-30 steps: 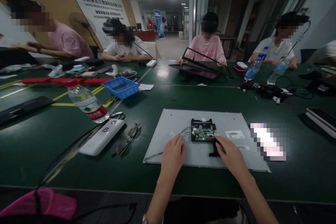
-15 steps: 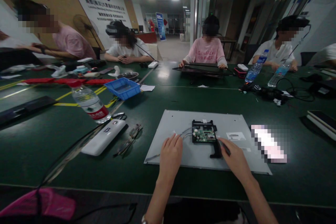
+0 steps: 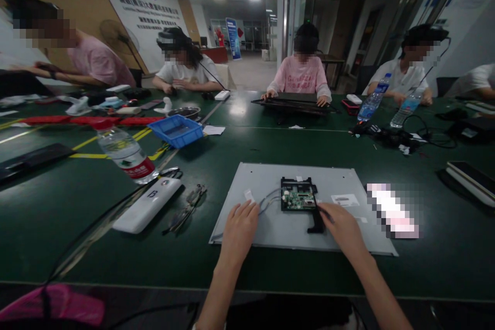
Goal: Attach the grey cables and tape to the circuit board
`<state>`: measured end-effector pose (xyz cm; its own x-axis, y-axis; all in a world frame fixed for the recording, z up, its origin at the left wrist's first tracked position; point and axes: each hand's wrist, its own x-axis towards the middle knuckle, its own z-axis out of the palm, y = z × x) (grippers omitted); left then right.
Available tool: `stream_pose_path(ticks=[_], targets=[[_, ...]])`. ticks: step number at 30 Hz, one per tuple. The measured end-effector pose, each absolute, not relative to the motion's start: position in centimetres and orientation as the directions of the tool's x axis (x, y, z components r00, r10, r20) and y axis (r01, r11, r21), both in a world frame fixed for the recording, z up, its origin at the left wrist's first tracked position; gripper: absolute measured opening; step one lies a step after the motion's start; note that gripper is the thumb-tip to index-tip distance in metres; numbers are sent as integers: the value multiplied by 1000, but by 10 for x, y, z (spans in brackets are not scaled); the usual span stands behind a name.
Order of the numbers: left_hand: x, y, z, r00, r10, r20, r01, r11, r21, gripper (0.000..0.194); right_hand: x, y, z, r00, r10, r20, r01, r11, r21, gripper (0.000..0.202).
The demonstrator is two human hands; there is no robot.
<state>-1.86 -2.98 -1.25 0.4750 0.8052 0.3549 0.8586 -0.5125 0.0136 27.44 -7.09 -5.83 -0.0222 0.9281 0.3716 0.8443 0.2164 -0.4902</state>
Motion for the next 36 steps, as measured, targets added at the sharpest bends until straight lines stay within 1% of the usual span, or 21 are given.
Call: stream_pose_path(ticks=[4, 9, 12, 18, 25, 32, 34, 36], targets=[[-16, -30, -12, 491, 799, 348, 841, -539, 50, 29, 271, -71, -54, -11, 919, 393, 858, 211, -468, 30], [-17, -31, -13, 451, 799, 398, 837, -533, 123, 28, 272, -74, -55, 27, 917, 398, 840, 196, -506, 32], [-18, -30, -13, 418, 805, 421, 845, -515, 145, 28, 274, -74, -57, 36, 917, 397, 830, 193, -523, 35], [-20, -31, -14, 336, 842, 421, 868, -451, 209, 25, 275, -72, -59, -41, 934, 354, 804, 241, -544, 42], [-27, -27, -24, 279, 865, 418, 837, -432, 335, 26, 277, -68, -55, -51, 940, 338, 827, 230, -514, 37], [-29, -24, -22, 227, 877, 423, 830, -401, 388, 25, 274, -64, -47, -58, 935, 351, 851, 230, -472, 30], [-29, -23, -22, 221, 873, 435, 815, -410, 410, 25, 275, -61, -46, -60, 930, 364, 845, 241, -477, 31], [-29, -23, -23, 216, 871, 441, 803, -416, 427, 25, 277, -58, -45, -65, 926, 372, 842, 251, -477, 37]])
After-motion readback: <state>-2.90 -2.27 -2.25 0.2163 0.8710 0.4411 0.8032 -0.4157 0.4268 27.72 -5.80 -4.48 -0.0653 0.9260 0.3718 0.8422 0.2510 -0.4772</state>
